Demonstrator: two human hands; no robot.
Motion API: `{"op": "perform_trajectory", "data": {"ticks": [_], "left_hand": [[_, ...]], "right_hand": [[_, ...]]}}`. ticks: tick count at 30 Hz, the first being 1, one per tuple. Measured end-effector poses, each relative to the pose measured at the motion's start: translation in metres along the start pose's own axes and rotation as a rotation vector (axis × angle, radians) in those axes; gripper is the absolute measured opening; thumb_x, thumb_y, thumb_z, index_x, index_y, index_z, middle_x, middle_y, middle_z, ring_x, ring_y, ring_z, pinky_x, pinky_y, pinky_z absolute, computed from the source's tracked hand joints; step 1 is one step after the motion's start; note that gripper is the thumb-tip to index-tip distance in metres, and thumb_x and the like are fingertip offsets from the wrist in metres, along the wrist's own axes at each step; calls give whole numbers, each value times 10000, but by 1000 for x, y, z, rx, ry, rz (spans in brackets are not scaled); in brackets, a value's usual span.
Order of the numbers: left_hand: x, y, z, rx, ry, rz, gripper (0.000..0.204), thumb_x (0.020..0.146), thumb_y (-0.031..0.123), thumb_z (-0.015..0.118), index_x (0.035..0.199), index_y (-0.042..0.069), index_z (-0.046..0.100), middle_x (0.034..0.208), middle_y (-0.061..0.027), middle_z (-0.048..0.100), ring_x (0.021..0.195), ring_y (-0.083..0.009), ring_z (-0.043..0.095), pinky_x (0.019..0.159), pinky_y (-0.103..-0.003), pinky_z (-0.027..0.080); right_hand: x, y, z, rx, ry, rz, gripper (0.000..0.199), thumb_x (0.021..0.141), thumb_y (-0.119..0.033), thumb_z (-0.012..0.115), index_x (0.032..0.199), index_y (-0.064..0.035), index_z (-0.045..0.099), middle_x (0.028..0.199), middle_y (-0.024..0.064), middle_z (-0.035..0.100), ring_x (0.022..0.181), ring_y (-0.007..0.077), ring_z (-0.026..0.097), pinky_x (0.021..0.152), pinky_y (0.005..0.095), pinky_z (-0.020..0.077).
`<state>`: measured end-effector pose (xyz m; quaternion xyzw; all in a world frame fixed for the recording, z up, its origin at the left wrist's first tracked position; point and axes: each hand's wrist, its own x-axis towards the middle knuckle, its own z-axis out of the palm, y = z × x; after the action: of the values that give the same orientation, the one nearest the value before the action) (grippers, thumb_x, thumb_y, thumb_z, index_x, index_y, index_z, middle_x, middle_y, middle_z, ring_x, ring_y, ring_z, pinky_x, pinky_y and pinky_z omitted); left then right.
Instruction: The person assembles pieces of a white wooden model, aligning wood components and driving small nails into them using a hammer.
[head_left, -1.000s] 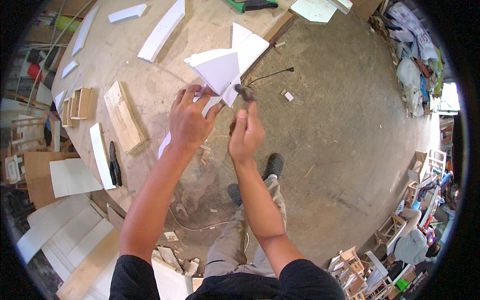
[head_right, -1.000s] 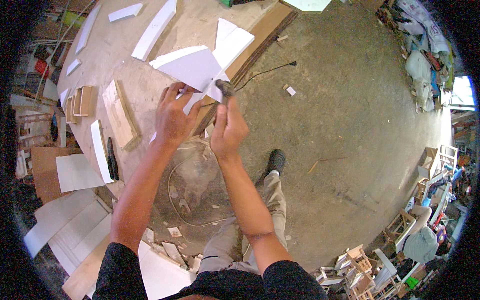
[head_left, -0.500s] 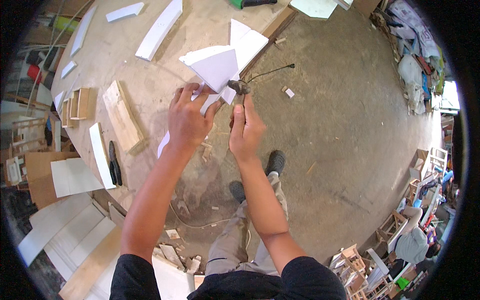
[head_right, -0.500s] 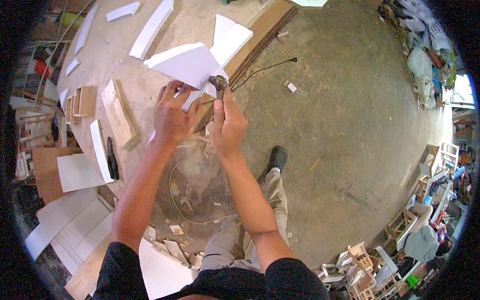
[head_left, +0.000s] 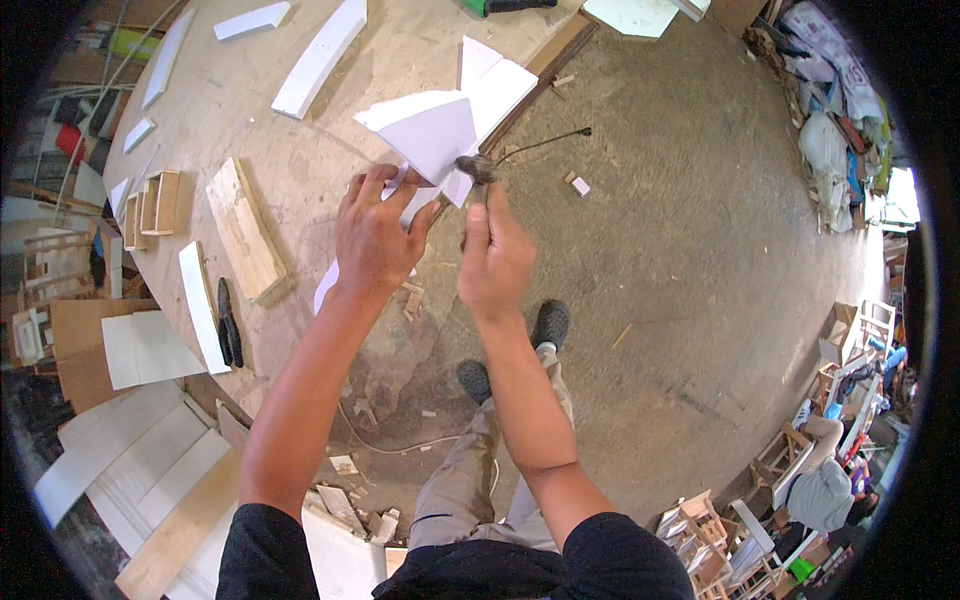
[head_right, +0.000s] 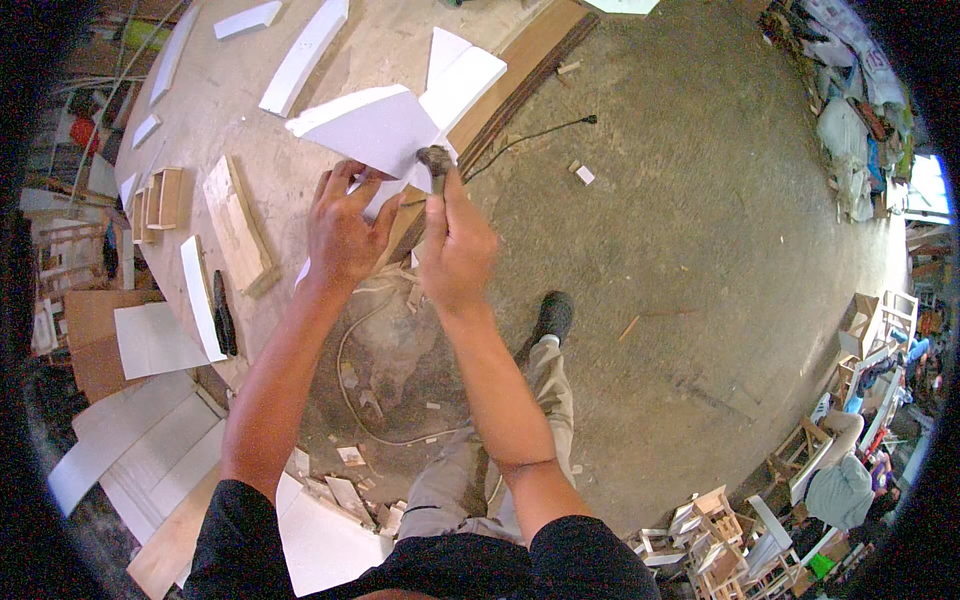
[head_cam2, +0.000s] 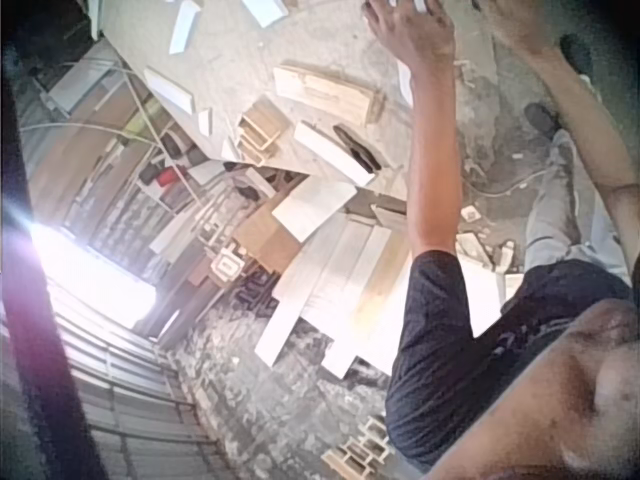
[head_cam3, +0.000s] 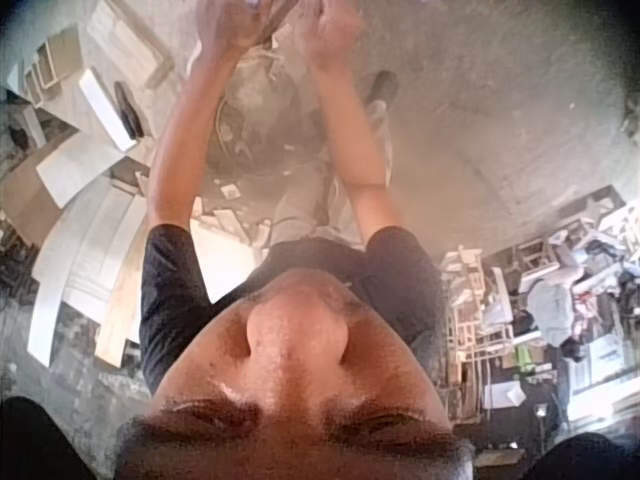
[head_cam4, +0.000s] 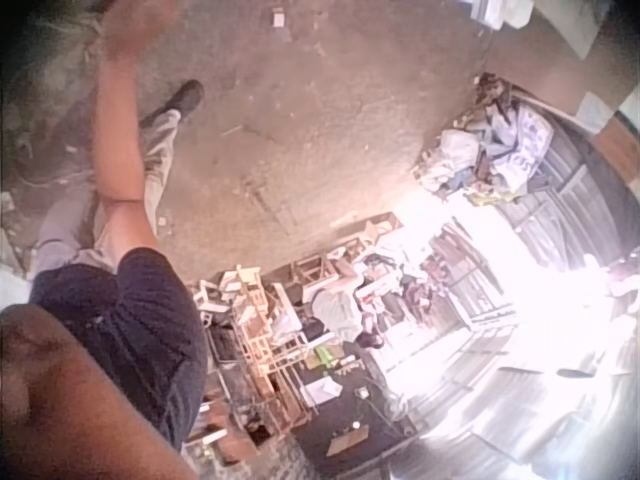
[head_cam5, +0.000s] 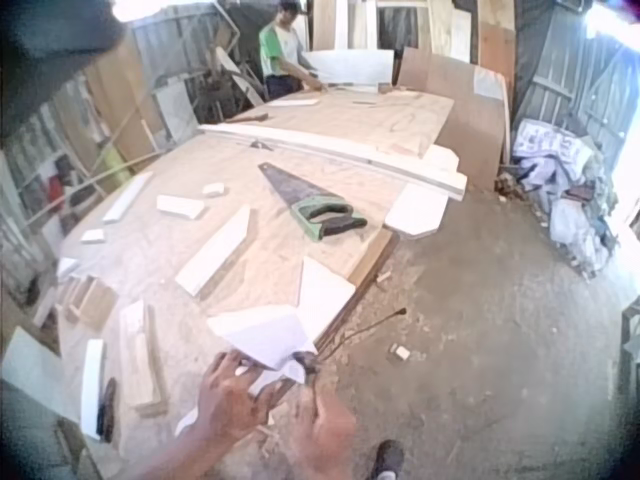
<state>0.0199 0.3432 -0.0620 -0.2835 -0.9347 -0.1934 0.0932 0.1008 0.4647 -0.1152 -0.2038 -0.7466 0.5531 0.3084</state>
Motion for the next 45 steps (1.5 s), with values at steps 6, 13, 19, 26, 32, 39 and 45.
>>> {"op": "perform_trajectory", "data": {"ticks": [6, 13, 19, 26, 32, 39, 45], "left_hand": [[0, -1, 3, 1, 19, 11, 320, 865, 225, 802, 1113, 25, 779, 1189, -170, 663, 1102, -364, 629, 955, -454, 527], [-1, 1, 3, 4, 10, 8, 336, 858, 214, 806, 1130, 19, 779, 1187, -175, 670, 1090, -367, 633, 947, -457, 529], [0, 4, -1, -16, -1, -21, 331, 847, 198, 810, 1122, 16, 783, 1169, -176, 674, 1092, -366, 633, 930, -457, 534], [0, -2, 2, -9, 9, -5, 317, 851, 209, 801, 1106, 22, 782, 1178, -175, 673, 1080, -370, 637, 920, -465, 545], [1, 1, 1, 10, 8, -23, 276, 834, 184, 810, 1056, 20, 792, 1194, -163, 675, 1098, -359, 636, 930, -449, 545], [1, 3, 1, 28, -4, -45, 293, 854, 208, 805, 1098, 45, 791, 1225, -148, 673, 1126, -351, 633, 966, -438, 537], [-5, 7, 1, 130, -23, -58, 416, 862, 311, 800, 1177, 43, 764, 1278, -182, 661, 1160, -373, 627, 994, -495, 517]], "right_hand": [[0, 2, -2, 2, 4, 2, 437, 1098, -214, 557, 1457, 33, 583, 669, 35, 578, 586, 103, 563, 551, 298, 470], [-1, -4, -6, -34, -52, 111, 379, 1070, -181, 565, 1387, 15, 635, 882, 204, 713, 700, 288, 681, 667, 395, 533], [2, -4, -6, -7, -76, 118, 393, 1072, -208, 572, 1395, 6, 634, 872, 207, 721, 750, 309, 729, 689, 404, 557], [1, -8, -14, -67, -136, 104, 427, 1087, -232, 528, 1452, -21, 600, 1039, 274, 725, 901, 365, 752, 786, 424, 567], [4, -7, -10, 28, -113, 44, 421, 1069, -182, 567, 1461, -34, 593, 946, 243, 710, 826, 380, 715, 763, 450, 551], [-16, 13, -45, 193, -30, 245, 481, 1118, -263, 541, 1507, 18, 508, 756, 18, 570, 621, 68, 524, 522, 257, 444], [-87, 38, -146, 157, -78, 575, 547, 1111, -363, 549, 1528, -15, 489, 781, -26, 543, 610, 47, 479, 507, 213, 407]]}}
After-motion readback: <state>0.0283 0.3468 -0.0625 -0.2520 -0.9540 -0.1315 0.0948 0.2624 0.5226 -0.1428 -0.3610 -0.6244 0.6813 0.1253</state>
